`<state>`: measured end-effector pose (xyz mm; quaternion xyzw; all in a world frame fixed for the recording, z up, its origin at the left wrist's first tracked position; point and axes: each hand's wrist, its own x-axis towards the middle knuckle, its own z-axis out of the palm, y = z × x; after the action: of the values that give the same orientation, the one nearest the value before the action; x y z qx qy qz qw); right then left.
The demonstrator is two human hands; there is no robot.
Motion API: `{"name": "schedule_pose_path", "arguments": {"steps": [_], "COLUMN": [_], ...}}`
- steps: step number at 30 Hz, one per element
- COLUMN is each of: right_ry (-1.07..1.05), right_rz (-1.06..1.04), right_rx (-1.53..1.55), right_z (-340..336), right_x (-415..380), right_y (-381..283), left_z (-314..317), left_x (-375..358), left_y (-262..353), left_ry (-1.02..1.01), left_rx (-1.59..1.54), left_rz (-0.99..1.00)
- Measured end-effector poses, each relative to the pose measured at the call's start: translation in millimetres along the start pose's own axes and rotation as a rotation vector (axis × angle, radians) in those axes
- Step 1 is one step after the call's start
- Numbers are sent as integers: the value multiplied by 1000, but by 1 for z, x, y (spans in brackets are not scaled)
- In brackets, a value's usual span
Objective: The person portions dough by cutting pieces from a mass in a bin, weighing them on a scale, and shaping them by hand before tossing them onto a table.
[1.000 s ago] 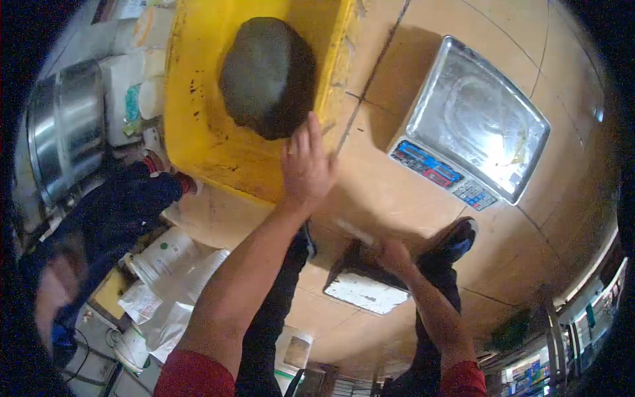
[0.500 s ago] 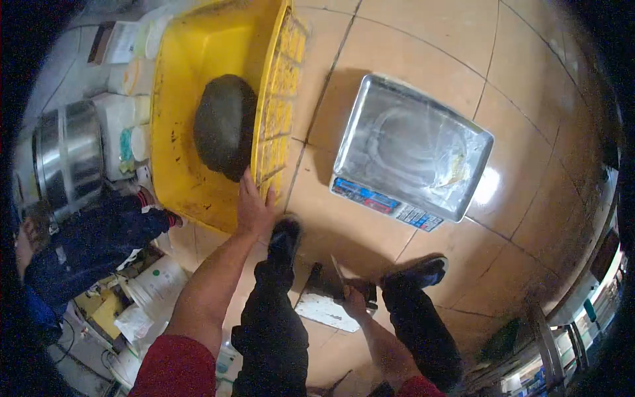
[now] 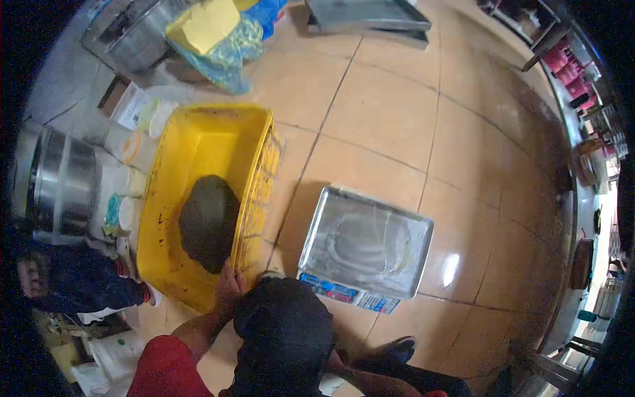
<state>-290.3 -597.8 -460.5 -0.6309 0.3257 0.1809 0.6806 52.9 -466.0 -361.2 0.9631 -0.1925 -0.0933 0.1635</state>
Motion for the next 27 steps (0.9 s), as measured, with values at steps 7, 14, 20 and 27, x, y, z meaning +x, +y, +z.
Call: {"name": "schedule_pose_path", "arguments": {"steps": [7,14,20,27], "right_ry": [126,415,621,677], "right_rz": [-61,-338,-507,-509], "right_rx": [11,110,102,494], "right_z": [-13,-62,-133,-143], "right_x": [25,59,96,91], "right_y": [-34,-135,-151,-178], "left_z": [-25,-7,-39,-14], "left_x": [-8,-15,-102,-138], "left_y": [17,-9,-24,-87], "left_ry": [-71,-17,223,185], "left_rx": [-97,-66,-320,-79], "left_rz": [-48,-134,-193,-166]}}
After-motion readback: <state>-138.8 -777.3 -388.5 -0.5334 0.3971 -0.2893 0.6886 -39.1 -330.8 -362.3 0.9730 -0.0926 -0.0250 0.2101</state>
